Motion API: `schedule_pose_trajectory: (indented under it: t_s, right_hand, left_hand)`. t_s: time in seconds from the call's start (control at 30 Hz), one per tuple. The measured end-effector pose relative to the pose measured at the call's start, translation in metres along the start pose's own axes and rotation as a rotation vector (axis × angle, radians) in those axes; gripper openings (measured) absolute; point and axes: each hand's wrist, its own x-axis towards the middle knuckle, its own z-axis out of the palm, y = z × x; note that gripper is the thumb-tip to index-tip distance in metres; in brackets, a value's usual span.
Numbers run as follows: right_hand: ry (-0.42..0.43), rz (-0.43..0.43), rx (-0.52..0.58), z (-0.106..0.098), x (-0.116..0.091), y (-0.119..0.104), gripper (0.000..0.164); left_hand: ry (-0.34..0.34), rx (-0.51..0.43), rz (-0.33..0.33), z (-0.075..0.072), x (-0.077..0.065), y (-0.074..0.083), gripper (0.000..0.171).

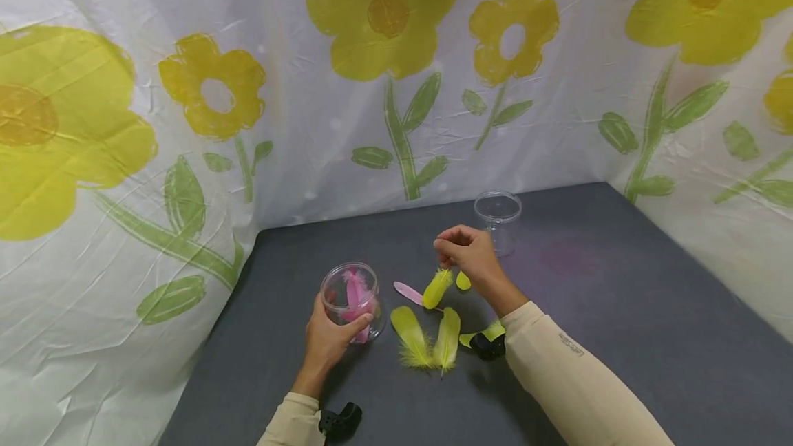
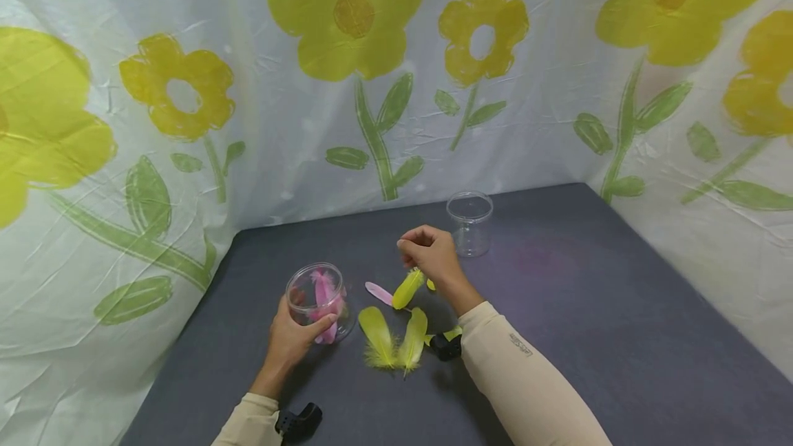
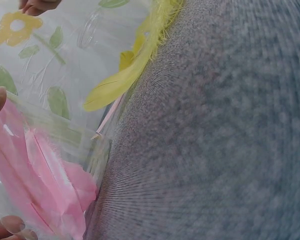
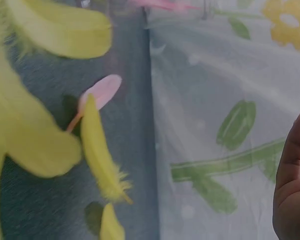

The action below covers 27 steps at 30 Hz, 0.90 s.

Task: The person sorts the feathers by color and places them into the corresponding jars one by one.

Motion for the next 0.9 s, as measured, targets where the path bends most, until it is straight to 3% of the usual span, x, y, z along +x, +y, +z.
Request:
schedule_pose_trajectory:
  t_s: [0.4, 0.9]
  right_hand:
    - [0.037, 0.044, -0.003, -0.017, -0.012, 0.026, 0.018]
    - [0.092, 0.104, -0.052, -0.016, -0.021, 0.053, 0.011]
  left_hand:
    - [0.001, 0.004, 0.007, 0.000, -0.001, -0.001, 0.100]
    - [-0.015, 0.017, 0.001, 0.001, -0.002, -0.003, 0.099]
